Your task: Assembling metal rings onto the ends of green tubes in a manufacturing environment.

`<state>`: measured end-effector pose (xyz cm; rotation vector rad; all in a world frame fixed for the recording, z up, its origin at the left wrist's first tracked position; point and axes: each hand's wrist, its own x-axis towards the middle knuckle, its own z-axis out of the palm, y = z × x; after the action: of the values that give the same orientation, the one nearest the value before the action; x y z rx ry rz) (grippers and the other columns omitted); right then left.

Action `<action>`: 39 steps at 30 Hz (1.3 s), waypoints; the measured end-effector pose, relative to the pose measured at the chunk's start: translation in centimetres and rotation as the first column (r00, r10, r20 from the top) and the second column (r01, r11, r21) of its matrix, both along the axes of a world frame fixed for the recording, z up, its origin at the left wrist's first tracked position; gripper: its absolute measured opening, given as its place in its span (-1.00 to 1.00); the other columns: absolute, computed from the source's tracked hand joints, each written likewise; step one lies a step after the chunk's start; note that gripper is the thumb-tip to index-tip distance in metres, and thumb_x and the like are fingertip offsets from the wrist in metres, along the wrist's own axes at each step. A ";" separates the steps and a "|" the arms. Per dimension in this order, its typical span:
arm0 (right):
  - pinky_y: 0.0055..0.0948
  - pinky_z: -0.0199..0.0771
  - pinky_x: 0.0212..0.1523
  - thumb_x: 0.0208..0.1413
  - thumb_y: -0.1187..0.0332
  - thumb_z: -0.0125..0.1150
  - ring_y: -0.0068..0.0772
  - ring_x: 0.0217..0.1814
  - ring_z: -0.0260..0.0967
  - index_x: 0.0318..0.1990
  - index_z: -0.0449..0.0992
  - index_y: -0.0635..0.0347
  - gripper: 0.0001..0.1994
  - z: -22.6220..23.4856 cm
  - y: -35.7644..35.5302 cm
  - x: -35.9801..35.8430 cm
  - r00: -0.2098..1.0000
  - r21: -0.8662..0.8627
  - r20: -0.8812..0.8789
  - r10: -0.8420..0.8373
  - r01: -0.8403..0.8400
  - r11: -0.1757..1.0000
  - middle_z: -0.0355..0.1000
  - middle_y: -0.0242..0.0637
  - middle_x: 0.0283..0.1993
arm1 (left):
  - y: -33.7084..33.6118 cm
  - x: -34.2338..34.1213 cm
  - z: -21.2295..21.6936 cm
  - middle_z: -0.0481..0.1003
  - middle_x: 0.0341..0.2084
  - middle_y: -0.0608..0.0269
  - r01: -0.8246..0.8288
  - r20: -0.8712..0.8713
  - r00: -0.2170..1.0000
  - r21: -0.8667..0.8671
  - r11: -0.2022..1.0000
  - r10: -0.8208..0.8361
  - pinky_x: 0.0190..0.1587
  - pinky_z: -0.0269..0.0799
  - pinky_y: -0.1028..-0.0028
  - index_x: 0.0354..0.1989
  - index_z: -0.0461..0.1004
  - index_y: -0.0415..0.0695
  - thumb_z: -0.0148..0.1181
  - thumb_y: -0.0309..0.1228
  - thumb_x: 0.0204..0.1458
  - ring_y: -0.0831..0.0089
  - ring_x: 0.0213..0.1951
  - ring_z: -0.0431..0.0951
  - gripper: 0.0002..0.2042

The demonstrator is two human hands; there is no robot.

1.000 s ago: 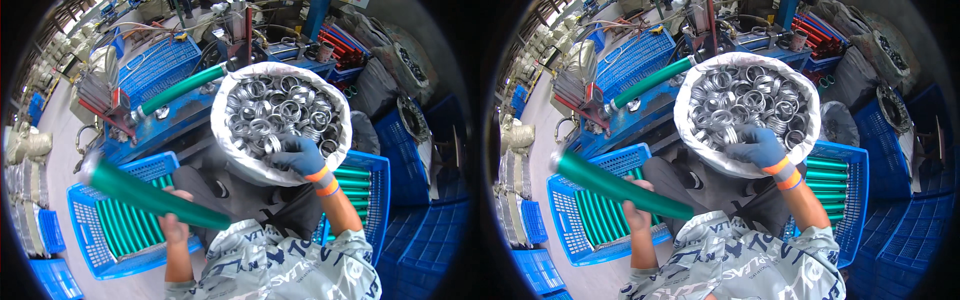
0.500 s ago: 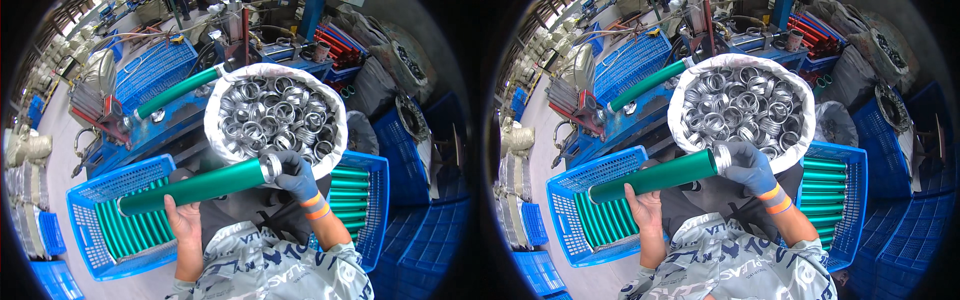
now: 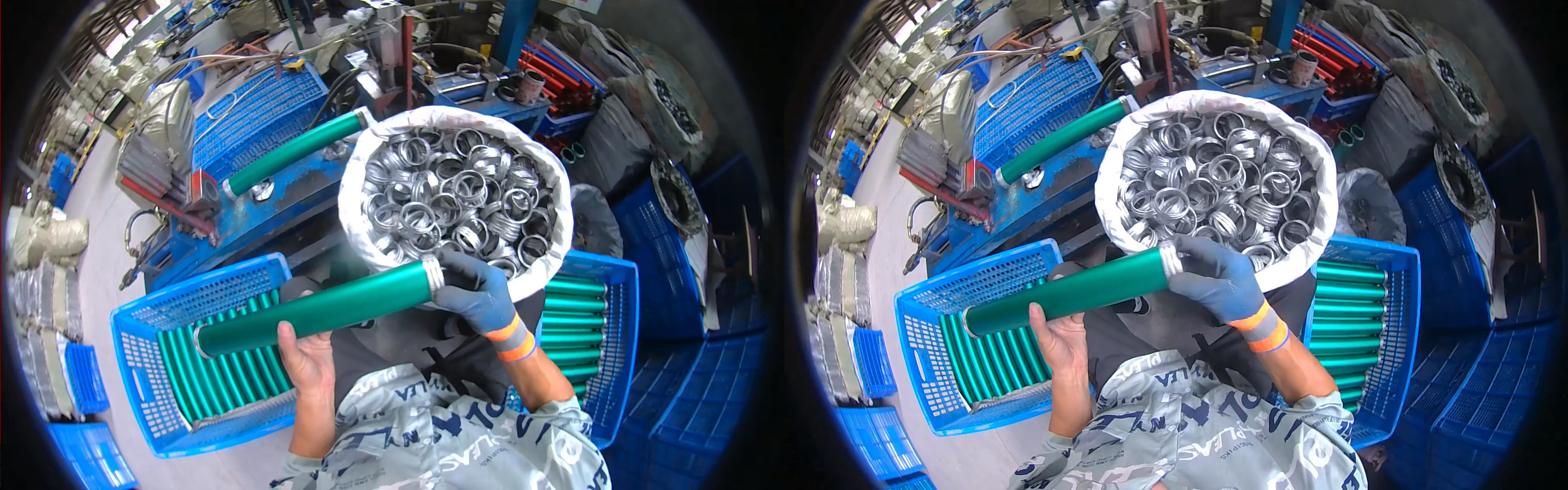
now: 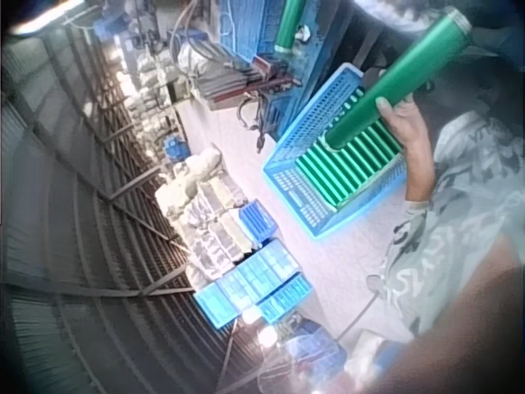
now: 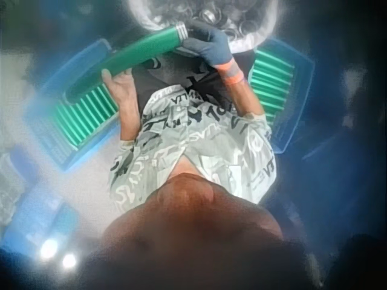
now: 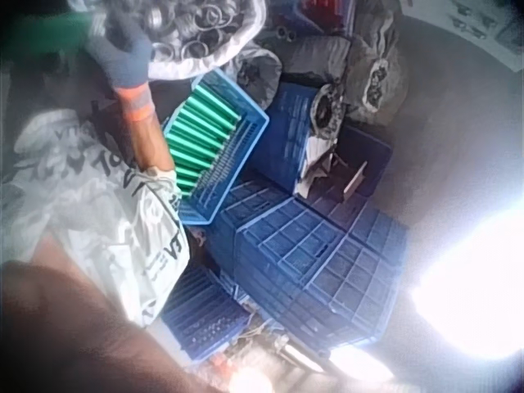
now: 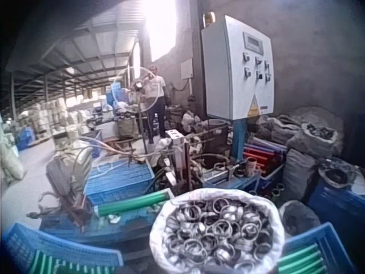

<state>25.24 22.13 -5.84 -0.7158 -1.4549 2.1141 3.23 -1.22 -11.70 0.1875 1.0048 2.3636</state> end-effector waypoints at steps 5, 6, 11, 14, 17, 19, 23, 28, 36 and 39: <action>-0.26 0.62 0.39 -0.03 0.55 0.75 -0.34 0.37 0.59 0.63 0.36 0.35 0.00 1.0 1.5 -0.3 0.987 0.018 -0.132 0.089 -0.087 0.996 0.55 -0.11 0.50 | 0.3 -0.8 -0.2 0.56 0.40 -0.06 0.011 0.142 0.989 0.108 0.994 -0.027 0.36 0.74 0.01 0.47 0.42 -0.20 0.35 0.03 0.45 0.09 0.38 0.65 -0.36; -0.18 0.64 0.42 -0.15 0.58 0.78 -0.26 0.39 0.60 0.65 0.32 0.35 0.10 0.7 1.9 -0.2 0.982 -0.008 -0.180 0.064 -0.067 0.998 0.51 -0.07 0.54 | 0.5 -0.9 -0.4 0.56 0.40 -0.06 0.015 0.126 0.992 0.105 0.994 -0.028 0.36 0.74 0.01 0.47 0.42 -0.20 0.35 0.03 0.45 0.09 0.38 0.65 -0.36; -0.19 0.48 0.54 -0.07 0.45 0.84 -0.27 0.52 0.50 0.69 0.28 0.33 0.13 3.0 1.6 -1.9 0.985 0.181 -0.062 0.163 -0.150 0.972 0.45 -0.07 0.62 | -0.2 -1.7 -1.6 0.56 0.41 -0.06 0.039 0.180 0.982 0.098 0.994 -0.056 0.36 0.74 0.03 0.47 0.43 -0.18 0.36 0.04 0.44 0.07 0.38 0.66 -0.36; -0.24 0.41 0.59 0.10 0.46 0.72 -0.23 0.58 0.46 0.63 0.37 0.36 -0.07 2.8 1.7 -3.1 0.972 0.403 0.036 0.231 -0.225 0.887 0.45 -0.04 0.61 | -0.5 -1.9 -1.2 0.59 0.38 -0.06 0.022 0.153 0.988 0.081 0.997 -0.034 0.36 0.74 0.03 0.46 0.44 -0.17 0.36 0.04 0.44 0.07 0.35 0.68 -0.38; -0.24 0.37 0.60 0.16 0.45 0.68 -0.23 0.62 0.43 0.57 0.48 0.30 -0.20 2.8 1.6 -3.5 0.974 0.432 0.076 0.214 -0.226 0.873 0.51 -0.03 0.58 | -1.0 -2.7 -1.5 0.60 0.37 -0.05 0.022 0.148 0.988 0.093 0.995 -0.036 0.35 0.73 0.02 0.44 0.49 -0.15 0.32 0.00 0.47 0.08 0.35 0.68 -0.44; -0.24 0.38 0.59 0.17 0.45 0.67 -0.23 0.61 0.44 0.57 0.48 0.30 -0.20 2.7 1.9 -3.9 0.967 0.425 0.097 0.237 -0.256 0.869 0.51 -0.04 0.58 | -1.2 -2.9 -1.8 0.60 0.38 -0.04 0.037 0.144 0.988 0.108 0.993 -0.052 0.34 0.73 0.01 0.43 0.53 -0.14 0.29 -0.03 0.50 0.08 0.36 0.66 -0.48; -0.26 0.40 0.57 0.20 0.45 0.65 -0.27 0.58 0.45 0.59 0.46 0.29 -0.21 2.0 2.2 -4.4 0.943 0.351 0.143 0.301 -0.333 0.875 0.51 -0.04 0.57 | -1.0 -3.0 -1.8 0.62 0.35 -0.03 0.004 0.111 0.994 0.054 0.999 -0.010 0.32 0.74 0.02 0.39 0.55 -0.12 0.29 -0.05 0.51 0.10 0.33 0.68 -0.52; -0.31 0.45 0.51 0.19 0.46 0.65 -0.32 0.52 0.50 0.60 0.43 0.31 -0.19 3.5 0.2 -6.7 0.928 0.178 0.094 0.361 -0.372 0.911 0.56 -0.05 0.48 | -2.5 -5.3 -2.6 0.62 0.35 -0.05 -0.009 0.107 0.994 0.092 0.996 -0.001 0.31 0.75 0.02 0.39 0.54 -0.10 0.30 -0.05 0.50 0.11 0.32 0.68 -0.53; -0.29 0.39 0.58 0.20 0.41 0.68 -0.29 0.58 0.44 0.64 0.32 0.42 -0.10 0.4 -1.1 -8.8 0.970 0.342 0.019 0.244 -0.236 0.910 0.46 -0.03 0.57 | -3.7 -6.6 -2.2 0.59 0.37 -0.06 -0.081 0.149 0.987 0.121 0.989 0.062 0.32 0.74 0.03 0.44 0.50 -0.12 0.30 -0.02 0.49 0.10 0.35 0.67 -0.47; -0.22 0.37 0.62 0.19 0.46 0.68 -0.27 0.61 0.40 0.71 0.19 0.39 -0.01 -0.2 -2.2 -9.1 0.967 0.194 -0.060 0.246 -0.230 0.954 0.41 -0.06 0.62 | -4.1 -6.6 -1.7 0.59 0.38 -0.06 -0.074 0.134 0.989 0.119 0.990 0.058 0.33 0.74 0.06 0.43 0.51 -0.14 0.31 -0.01 0.48 0.10 0.36 0.66 -0.45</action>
<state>16.12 19.89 -6.01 -0.3930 -1.7374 2.1156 -3.40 -5.37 -13.42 0.0456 0.8154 2.4647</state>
